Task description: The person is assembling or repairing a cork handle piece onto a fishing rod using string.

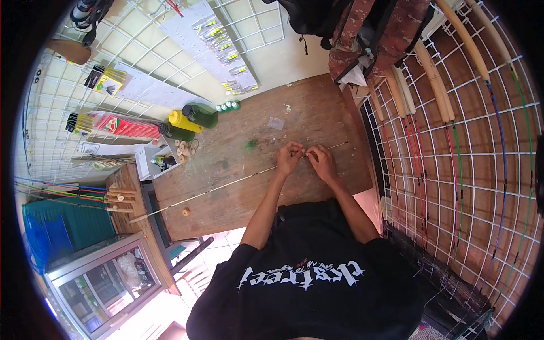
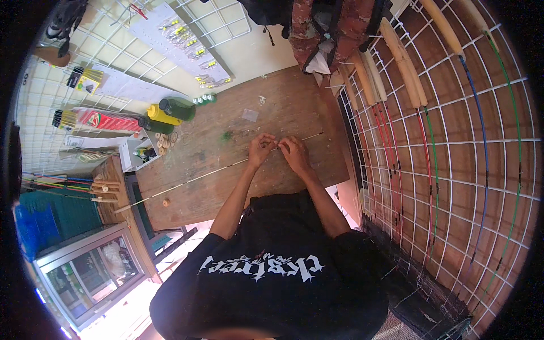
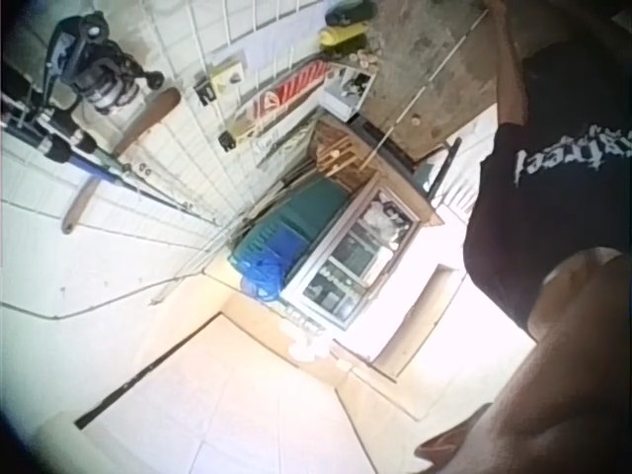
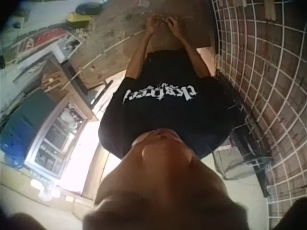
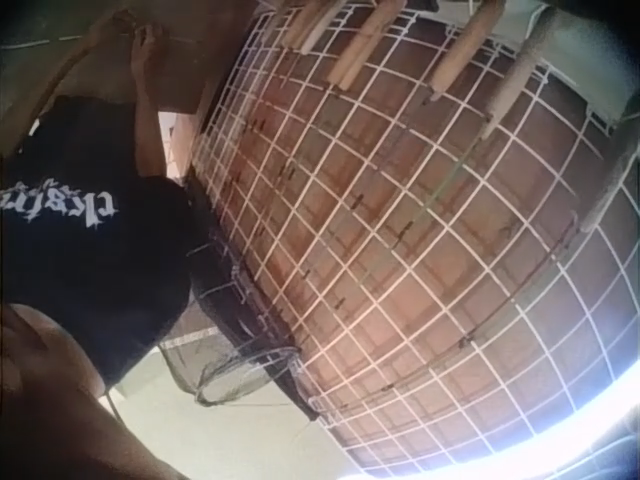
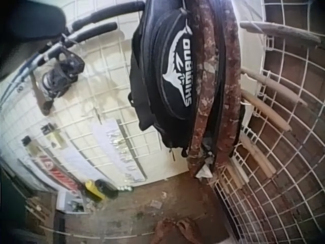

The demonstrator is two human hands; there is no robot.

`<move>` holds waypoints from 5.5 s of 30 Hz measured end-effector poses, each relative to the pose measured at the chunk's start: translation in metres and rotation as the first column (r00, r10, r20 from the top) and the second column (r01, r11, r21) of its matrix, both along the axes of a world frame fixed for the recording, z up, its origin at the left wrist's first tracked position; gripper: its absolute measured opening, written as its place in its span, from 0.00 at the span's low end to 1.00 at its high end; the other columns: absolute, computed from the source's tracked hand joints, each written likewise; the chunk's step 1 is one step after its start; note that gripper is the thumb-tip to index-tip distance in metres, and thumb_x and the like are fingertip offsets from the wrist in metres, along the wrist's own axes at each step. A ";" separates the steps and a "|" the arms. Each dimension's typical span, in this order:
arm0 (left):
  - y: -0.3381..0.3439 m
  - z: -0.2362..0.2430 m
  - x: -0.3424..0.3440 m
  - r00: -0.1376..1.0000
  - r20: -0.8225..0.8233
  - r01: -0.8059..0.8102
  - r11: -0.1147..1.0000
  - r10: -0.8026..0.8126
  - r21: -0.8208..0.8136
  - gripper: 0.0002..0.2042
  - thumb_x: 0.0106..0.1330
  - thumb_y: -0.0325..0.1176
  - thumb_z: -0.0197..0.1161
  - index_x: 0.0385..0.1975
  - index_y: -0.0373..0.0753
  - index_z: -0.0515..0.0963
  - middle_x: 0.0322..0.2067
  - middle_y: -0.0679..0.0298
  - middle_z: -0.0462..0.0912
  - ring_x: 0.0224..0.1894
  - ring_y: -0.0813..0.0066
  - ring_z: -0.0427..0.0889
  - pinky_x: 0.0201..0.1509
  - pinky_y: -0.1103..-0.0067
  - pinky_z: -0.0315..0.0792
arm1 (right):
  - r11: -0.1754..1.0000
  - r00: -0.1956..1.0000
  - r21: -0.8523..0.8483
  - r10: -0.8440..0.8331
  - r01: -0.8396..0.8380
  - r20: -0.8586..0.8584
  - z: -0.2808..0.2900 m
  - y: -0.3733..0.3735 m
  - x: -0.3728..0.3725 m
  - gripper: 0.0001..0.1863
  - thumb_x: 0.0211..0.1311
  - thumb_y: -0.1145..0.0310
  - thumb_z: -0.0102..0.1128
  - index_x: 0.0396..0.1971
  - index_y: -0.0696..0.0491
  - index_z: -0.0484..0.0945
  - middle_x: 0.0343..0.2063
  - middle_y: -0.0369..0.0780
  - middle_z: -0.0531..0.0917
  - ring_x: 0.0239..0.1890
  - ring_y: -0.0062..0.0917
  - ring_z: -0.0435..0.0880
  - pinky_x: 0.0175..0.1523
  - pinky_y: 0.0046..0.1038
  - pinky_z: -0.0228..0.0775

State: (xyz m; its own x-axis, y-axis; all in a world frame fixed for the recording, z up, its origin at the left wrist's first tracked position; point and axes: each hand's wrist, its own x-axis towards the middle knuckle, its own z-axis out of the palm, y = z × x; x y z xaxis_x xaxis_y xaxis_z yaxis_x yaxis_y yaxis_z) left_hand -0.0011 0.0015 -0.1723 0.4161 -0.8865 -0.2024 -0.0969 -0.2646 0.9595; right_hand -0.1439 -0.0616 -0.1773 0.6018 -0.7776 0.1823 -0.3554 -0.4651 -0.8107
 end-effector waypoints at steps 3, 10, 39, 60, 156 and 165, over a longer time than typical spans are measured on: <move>0.000 -0.003 -0.001 0.999 -0.020 -0.023 0.997 0.025 0.068 0.08 0.55 0.21 0.62 0.34 0.32 0.75 0.25 0.62 0.81 0.27 0.83 0.78 0.30 0.84 0.71 | 1.000 1.000 -0.009 -0.004 0.004 -0.023 -0.010 -0.001 -0.002 0.04 0.54 0.74 0.59 0.29 0.57 0.75 0.28 0.43 0.77 0.34 0.37 0.78 0.40 0.33 0.69; 0.003 -0.015 0.000 0.994 -0.004 -0.111 0.993 0.111 0.045 0.07 0.56 0.25 0.64 0.34 0.37 0.76 0.23 0.69 0.81 0.21 0.89 0.71 0.25 0.86 0.63 | 1.000 0.999 0.013 0.011 -0.011 -0.039 -0.021 0.002 -0.004 0.04 0.53 0.74 0.59 0.29 0.55 0.75 0.27 0.42 0.77 0.33 0.37 0.77 0.39 0.33 0.69; 0.014 -0.029 -0.010 0.995 0.089 -0.040 0.999 0.037 0.035 0.07 0.53 0.21 0.62 0.33 0.35 0.78 0.26 0.63 0.82 0.29 0.80 0.79 0.33 0.82 0.72 | 0.995 0.992 0.004 -0.099 0.100 -0.078 -0.026 -0.003 -0.029 0.05 0.51 0.70 0.62 0.28 0.53 0.78 0.26 0.42 0.76 0.35 0.37 0.74 0.45 0.36 0.65; 0.015 -0.033 -0.014 0.991 0.131 -0.027 0.998 0.019 0.059 0.06 0.53 0.24 0.63 0.31 0.38 0.78 0.24 0.66 0.82 0.25 0.81 0.78 0.31 0.82 0.70 | 0.990 0.966 -0.069 -0.139 0.127 -0.217 -0.016 -0.005 -0.037 0.07 0.49 0.65 0.65 0.25 0.51 0.78 0.24 0.35 0.79 0.31 0.32 0.73 0.45 0.35 0.61; 0.087 -0.018 0.057 0.990 0.120 -0.070 0.998 0.068 0.009 0.06 0.55 0.33 0.68 0.26 0.37 0.82 0.20 0.67 0.81 0.23 0.86 0.73 0.30 0.83 0.67 | 0.953 0.949 -0.130 -0.289 0.273 -0.128 -0.007 -0.034 -0.060 0.05 0.49 0.71 0.64 0.29 0.51 0.82 0.26 0.39 0.79 0.36 0.34 0.75 0.47 0.31 0.65; 0.135 -0.014 0.079 0.981 0.005 -0.194 0.980 0.195 -0.043 0.06 0.57 0.30 0.67 0.27 0.35 0.81 0.23 0.68 0.81 0.27 0.86 0.76 0.34 0.85 0.70 | 0.852 0.847 -0.054 -0.524 0.521 -0.091 -0.015 -0.010 -0.066 0.15 0.49 0.74 0.63 0.39 0.47 0.77 0.40 0.45 0.74 0.47 0.38 0.70 0.52 0.35 0.62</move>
State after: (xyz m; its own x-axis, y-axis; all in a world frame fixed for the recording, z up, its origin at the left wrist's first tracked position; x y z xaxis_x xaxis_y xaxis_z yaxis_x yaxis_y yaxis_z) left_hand 0.0778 0.1363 -0.1866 0.5828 -0.7962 -0.1625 -0.0560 -0.2389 0.9694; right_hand -0.2099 -0.0720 -0.1925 0.1242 -0.9778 0.1687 -0.6293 -0.2091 -0.7485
